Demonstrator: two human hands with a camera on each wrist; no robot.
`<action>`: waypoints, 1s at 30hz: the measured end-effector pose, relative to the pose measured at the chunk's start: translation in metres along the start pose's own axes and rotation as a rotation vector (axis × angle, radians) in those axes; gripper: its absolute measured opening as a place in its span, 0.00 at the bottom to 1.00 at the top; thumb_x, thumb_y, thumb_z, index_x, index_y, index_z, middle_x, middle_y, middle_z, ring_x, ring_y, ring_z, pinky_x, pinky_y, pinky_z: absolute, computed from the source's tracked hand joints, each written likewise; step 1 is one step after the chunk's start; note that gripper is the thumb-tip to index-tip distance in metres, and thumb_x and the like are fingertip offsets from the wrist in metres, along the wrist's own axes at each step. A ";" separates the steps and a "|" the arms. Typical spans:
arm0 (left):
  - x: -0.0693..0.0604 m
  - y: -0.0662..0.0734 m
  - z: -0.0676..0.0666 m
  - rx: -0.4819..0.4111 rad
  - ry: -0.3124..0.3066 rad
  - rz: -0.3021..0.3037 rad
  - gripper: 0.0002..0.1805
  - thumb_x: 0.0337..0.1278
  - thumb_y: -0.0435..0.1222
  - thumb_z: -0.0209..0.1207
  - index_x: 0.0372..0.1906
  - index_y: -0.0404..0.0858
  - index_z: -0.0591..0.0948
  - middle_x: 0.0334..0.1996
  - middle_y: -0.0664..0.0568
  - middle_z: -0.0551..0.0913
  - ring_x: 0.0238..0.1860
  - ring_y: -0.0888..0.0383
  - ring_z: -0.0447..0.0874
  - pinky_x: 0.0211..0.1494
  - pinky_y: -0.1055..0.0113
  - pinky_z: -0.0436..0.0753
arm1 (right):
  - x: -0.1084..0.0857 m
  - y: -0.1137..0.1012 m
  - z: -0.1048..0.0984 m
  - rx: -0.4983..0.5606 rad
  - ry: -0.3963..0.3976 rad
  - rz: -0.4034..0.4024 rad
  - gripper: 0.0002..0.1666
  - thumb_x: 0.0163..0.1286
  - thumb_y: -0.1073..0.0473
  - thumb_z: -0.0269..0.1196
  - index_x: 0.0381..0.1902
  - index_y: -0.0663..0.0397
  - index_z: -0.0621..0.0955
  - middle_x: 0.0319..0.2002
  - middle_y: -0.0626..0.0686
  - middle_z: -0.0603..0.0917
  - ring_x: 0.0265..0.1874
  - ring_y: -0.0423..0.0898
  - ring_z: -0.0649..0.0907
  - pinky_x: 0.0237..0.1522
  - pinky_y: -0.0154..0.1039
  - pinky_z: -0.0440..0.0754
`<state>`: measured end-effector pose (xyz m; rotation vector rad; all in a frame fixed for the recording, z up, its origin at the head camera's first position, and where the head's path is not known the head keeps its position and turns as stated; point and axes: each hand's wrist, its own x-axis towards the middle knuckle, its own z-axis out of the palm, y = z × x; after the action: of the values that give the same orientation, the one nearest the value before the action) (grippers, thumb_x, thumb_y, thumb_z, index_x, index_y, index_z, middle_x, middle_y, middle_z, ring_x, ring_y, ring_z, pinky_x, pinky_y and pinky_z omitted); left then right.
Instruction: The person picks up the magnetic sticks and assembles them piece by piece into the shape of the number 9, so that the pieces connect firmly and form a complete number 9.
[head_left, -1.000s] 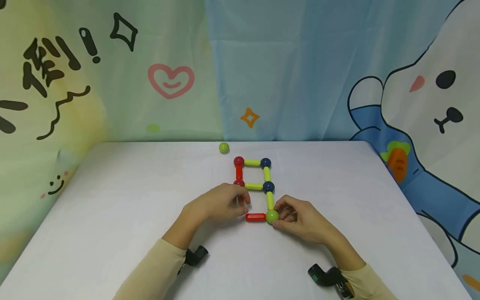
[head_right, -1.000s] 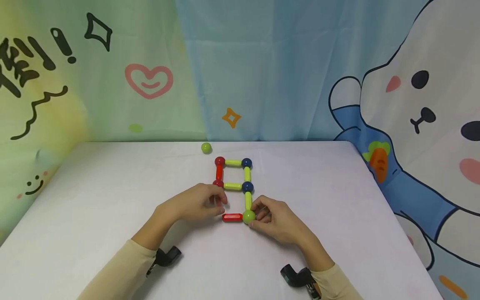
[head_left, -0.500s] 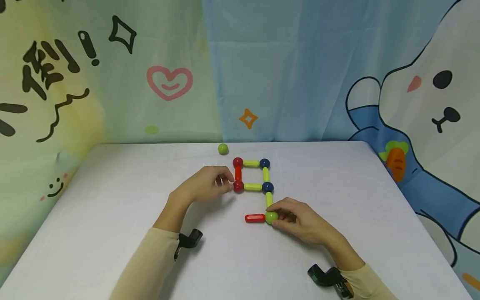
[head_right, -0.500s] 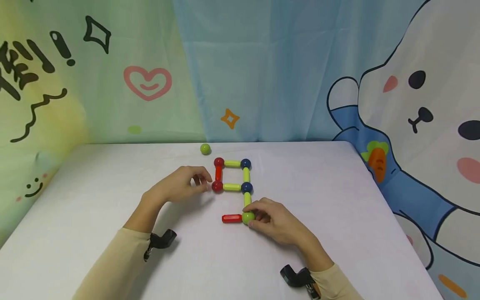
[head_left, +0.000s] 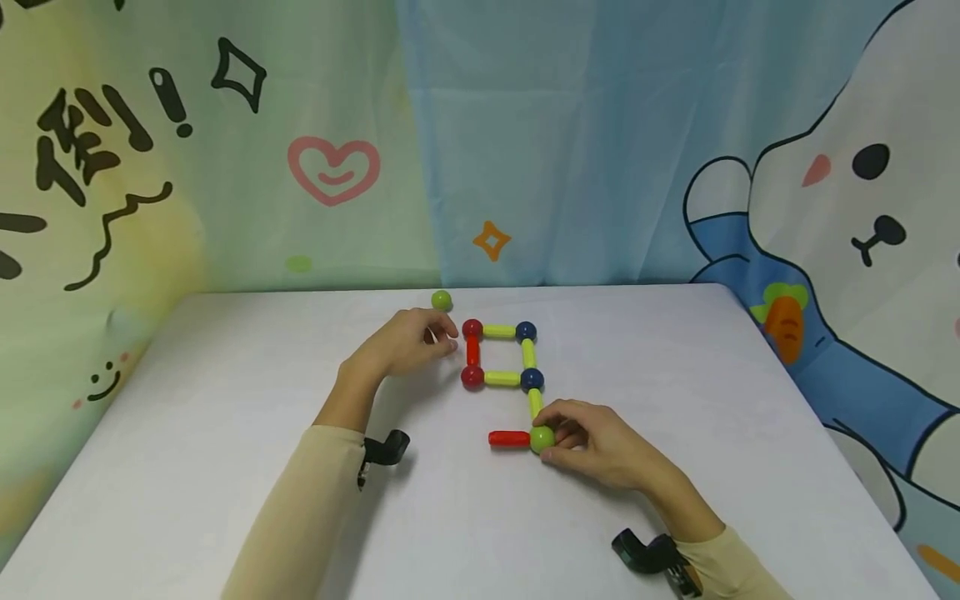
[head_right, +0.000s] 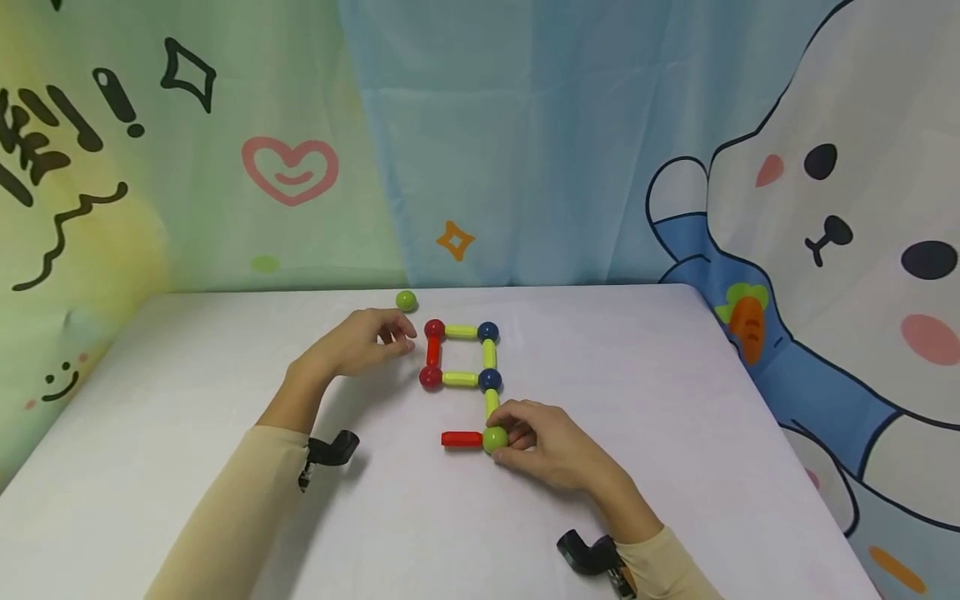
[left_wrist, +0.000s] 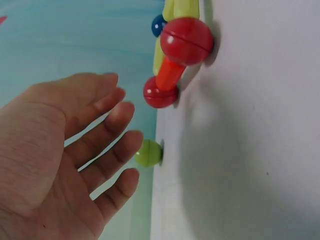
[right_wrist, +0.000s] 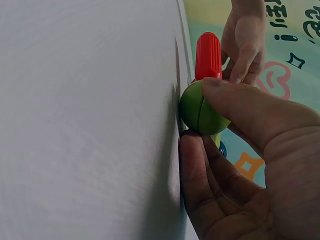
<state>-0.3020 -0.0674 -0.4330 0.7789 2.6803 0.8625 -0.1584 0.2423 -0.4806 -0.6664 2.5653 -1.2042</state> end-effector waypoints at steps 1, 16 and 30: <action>0.002 -0.002 0.001 0.000 0.009 -0.017 0.12 0.68 0.40 0.62 0.51 0.42 0.84 0.41 0.53 0.83 0.43 0.54 0.80 0.49 0.59 0.80 | 0.000 0.000 0.000 -0.001 0.001 0.003 0.21 0.68 0.53 0.72 0.57 0.46 0.81 0.46 0.43 0.84 0.43 0.42 0.83 0.48 0.37 0.85; 0.028 -0.023 0.015 -0.021 0.189 -0.206 0.31 0.68 0.42 0.61 0.71 0.40 0.67 0.72 0.41 0.63 0.69 0.41 0.70 0.74 0.46 0.69 | 0.002 -0.003 0.002 -0.011 0.000 0.050 0.20 0.67 0.54 0.72 0.55 0.40 0.80 0.45 0.39 0.84 0.43 0.40 0.83 0.48 0.36 0.85; 0.046 -0.024 0.021 0.002 0.181 -0.198 0.31 0.69 0.38 0.58 0.75 0.41 0.67 0.74 0.44 0.65 0.76 0.44 0.63 0.78 0.47 0.62 | 0.002 -0.002 0.001 0.001 0.005 0.054 0.21 0.67 0.54 0.72 0.56 0.40 0.80 0.45 0.40 0.83 0.43 0.40 0.83 0.49 0.35 0.85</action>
<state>-0.3431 -0.0486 -0.4668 0.4444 2.8539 0.9192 -0.1589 0.2395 -0.4796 -0.5907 2.5695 -1.1908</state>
